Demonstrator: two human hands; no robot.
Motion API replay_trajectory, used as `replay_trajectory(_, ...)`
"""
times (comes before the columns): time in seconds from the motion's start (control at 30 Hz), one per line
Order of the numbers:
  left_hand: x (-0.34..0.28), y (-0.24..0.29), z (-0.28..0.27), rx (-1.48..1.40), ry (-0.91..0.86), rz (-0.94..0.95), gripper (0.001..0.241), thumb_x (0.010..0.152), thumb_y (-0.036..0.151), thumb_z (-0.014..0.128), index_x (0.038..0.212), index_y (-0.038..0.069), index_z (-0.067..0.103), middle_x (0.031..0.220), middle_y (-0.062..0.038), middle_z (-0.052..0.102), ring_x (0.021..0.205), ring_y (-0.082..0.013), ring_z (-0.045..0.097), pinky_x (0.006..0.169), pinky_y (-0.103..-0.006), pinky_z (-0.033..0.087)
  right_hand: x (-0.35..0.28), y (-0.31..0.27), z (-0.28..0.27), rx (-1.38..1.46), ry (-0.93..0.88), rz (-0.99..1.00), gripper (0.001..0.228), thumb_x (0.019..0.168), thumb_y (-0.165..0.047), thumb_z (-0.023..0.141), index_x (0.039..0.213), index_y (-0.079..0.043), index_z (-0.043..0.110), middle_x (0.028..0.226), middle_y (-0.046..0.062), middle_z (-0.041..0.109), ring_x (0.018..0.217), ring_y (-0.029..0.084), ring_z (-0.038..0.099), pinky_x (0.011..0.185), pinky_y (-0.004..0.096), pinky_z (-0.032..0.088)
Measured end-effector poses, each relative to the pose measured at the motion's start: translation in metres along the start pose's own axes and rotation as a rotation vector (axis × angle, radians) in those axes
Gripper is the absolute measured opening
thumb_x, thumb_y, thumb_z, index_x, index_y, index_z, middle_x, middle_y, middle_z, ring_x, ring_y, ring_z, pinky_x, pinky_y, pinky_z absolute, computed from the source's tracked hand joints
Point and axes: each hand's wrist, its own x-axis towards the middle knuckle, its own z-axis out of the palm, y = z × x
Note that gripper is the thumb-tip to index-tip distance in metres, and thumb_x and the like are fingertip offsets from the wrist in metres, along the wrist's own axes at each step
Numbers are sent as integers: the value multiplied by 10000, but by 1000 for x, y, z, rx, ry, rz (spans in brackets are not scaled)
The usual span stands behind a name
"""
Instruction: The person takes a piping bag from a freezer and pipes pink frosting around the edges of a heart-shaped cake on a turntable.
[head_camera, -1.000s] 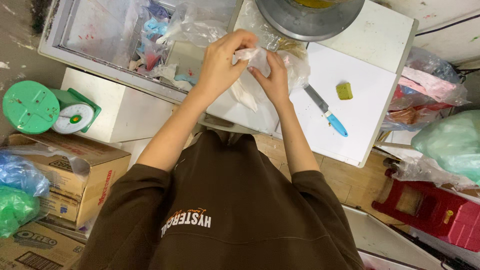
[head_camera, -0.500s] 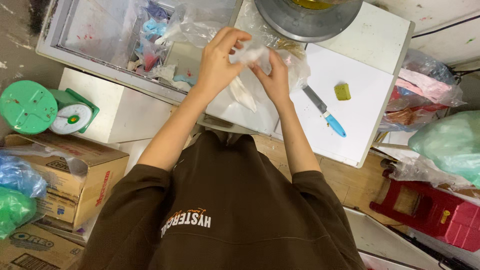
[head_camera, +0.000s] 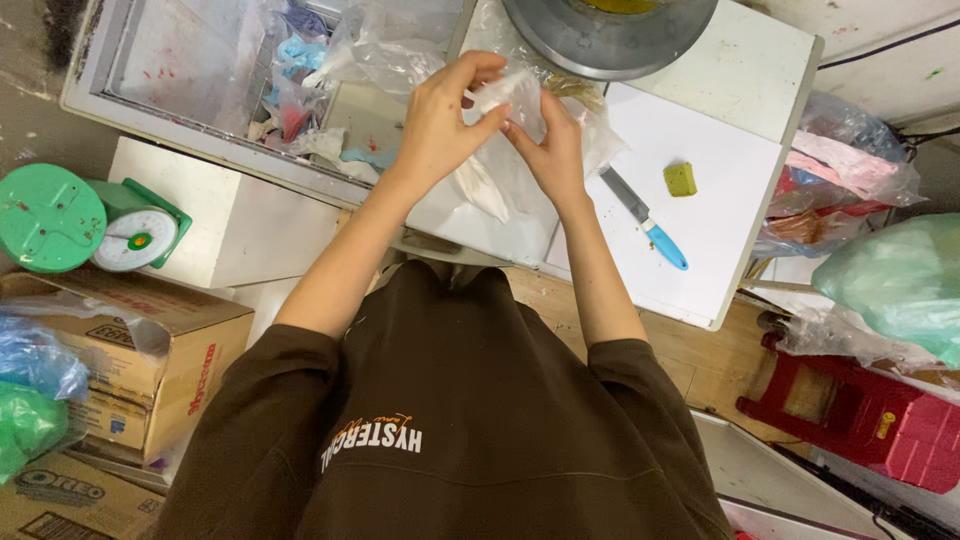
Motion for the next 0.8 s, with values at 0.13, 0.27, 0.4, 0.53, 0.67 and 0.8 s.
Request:
replay_trajectory(0.13,0,1,6,20,18,-31,358,851,124,880,1127,80,656,980,-81,756,848,-237,756,719,-322,593,0,-1,-3,5,-29,14,524,894,-125,836,1361,-35,616,1246,134,720,1146,268,696,1008,364,526)
replay_trajectory(0.27,4,-4,8,15,43,-148,316,871,83,842,1109,76,634,905,-72,751,768,-211,763,684,-327,580,2,-10,-6,-9,-52,-48,669,861,-155,904,1423,-39,560,1337,160,678,1236,301,661,1078,396,508)
replay_trajectory(0.4,6,-6,10,-18,68,-107,341,867,41,793,1138,51,586,890,-87,715,732,-230,725,656,-340,552,5,-18,-14,-70,-60,-98,899,743,-185,934,1485,-15,457,1393,202,609,1231,349,620,1075,440,470)
replay_trajectory(0.53,7,-11,13,12,145,-37,222,936,10,705,1103,57,567,842,-90,668,707,-252,685,645,-355,525,1,-9,-17,-179,-82,-113,811,776,-212,935,1431,-18,497,1332,231,626,1217,401,610,1072,451,462)
replay_trajectory(0.67,15,-19,10,185,234,29,248,949,135,788,936,76,548,697,-73,599,606,-259,623,572,-366,459,-9,3,-17,-242,-117,72,480,939,-201,827,1341,-55,609,1263,208,700,1111,373,678,1000,409,516)
replay_trajectory(0.8,20,-25,14,242,170,-102,355,900,234,850,864,82,532,649,-79,545,577,-266,569,572,-400,431,-20,10,-16,-148,-96,238,350,1013,-155,688,1335,-43,610,1212,214,710,979,323,730,881,373,553)
